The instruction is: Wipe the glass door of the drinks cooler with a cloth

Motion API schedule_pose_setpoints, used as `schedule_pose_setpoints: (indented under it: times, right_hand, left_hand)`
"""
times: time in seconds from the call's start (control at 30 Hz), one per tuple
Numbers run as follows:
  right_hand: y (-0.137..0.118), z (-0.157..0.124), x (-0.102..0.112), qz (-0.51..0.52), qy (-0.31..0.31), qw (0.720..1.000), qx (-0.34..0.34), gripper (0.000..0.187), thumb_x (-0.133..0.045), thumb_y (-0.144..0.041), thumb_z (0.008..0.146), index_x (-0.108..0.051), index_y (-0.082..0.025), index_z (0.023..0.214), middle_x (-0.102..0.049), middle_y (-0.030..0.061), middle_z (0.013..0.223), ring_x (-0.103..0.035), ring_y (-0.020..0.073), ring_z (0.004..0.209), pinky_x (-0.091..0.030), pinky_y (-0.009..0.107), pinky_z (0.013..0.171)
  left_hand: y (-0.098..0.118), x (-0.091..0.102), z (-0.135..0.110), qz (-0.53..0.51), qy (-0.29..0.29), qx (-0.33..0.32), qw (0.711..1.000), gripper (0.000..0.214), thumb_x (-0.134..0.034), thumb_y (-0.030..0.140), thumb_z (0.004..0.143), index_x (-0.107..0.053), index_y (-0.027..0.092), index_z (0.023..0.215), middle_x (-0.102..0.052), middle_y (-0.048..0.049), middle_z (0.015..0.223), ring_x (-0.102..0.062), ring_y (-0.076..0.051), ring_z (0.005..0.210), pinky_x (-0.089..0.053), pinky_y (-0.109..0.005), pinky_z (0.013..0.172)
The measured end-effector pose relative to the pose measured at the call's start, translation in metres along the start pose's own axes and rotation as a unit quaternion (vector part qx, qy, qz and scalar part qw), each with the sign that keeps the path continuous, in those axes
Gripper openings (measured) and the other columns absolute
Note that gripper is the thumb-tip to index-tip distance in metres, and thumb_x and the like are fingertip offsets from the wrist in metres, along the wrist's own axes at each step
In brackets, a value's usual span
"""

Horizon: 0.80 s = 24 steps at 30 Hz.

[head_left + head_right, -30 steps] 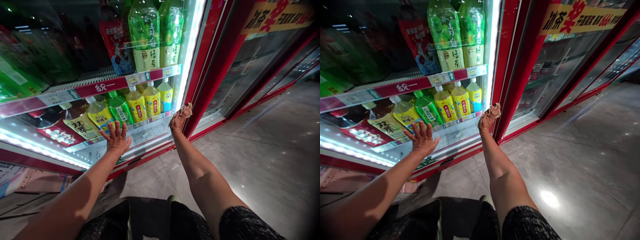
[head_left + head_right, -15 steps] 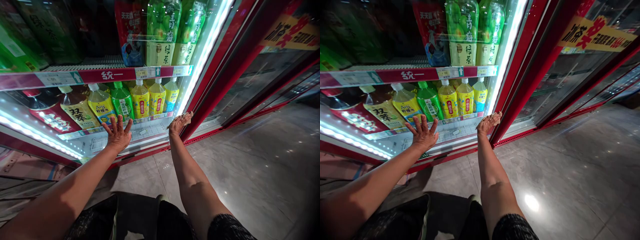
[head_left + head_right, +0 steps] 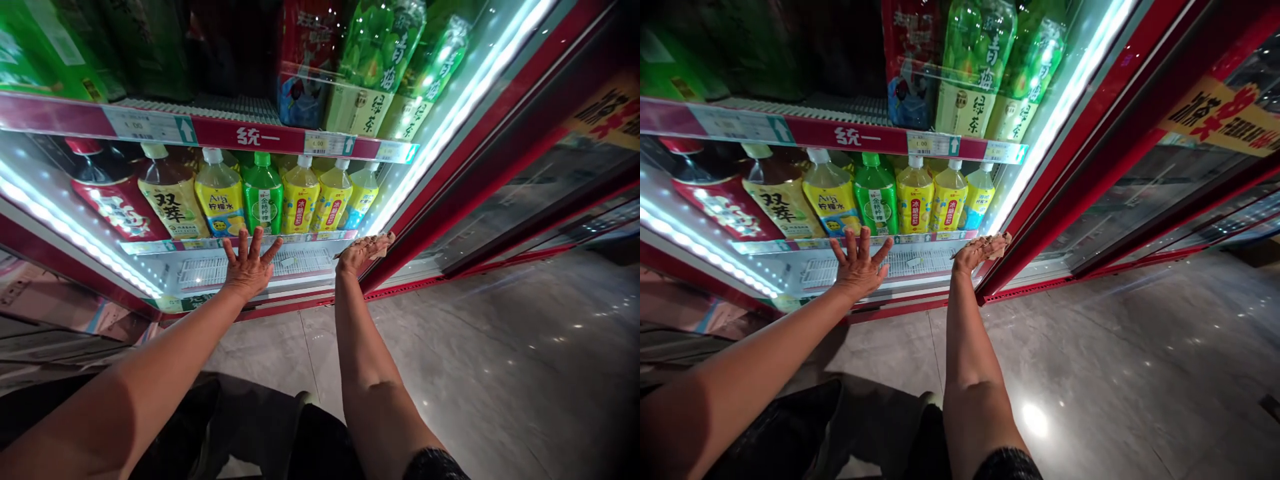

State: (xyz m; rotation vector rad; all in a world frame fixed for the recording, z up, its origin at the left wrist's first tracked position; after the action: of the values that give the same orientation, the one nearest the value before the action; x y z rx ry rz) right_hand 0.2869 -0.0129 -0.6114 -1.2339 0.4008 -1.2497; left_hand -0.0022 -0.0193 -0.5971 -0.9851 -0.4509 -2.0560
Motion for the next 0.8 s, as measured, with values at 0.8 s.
schedule_pose_setpoints:
  times: [0.8]
  right_hand:
    - [-0.008, -0.060, -0.040, -0.017, 0.084, 0.984, 0.157, 0.068, -0.017, -0.037, 0.102, 0.003, -0.014, 0.163, -0.003, 0.0224, 0.168, 0.007, 0.0268, 0.159, -0.012, 0.071, 0.120]
  left_hand:
    - [-0.020, -0.002, -0.027, -0.022, -0.135, 0.040, 0.990, 0.085, -0.050, 0.008, 0.091, -0.014, 0.046, 0.158, -0.011, 0.0047, 0.169, 0.016, -0.018, 0.153, 0.021, -0.058, 0.120]
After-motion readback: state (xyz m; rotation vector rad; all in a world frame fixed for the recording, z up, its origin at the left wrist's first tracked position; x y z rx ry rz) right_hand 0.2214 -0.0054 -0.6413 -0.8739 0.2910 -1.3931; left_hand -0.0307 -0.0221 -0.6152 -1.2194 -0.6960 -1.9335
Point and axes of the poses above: each hand's wrist, its own z-axis towards the middle knuckle, its own x-axis out of the back of the hand, y = z × x, the point moved 3 cm from there along z, towards the middle knuckle
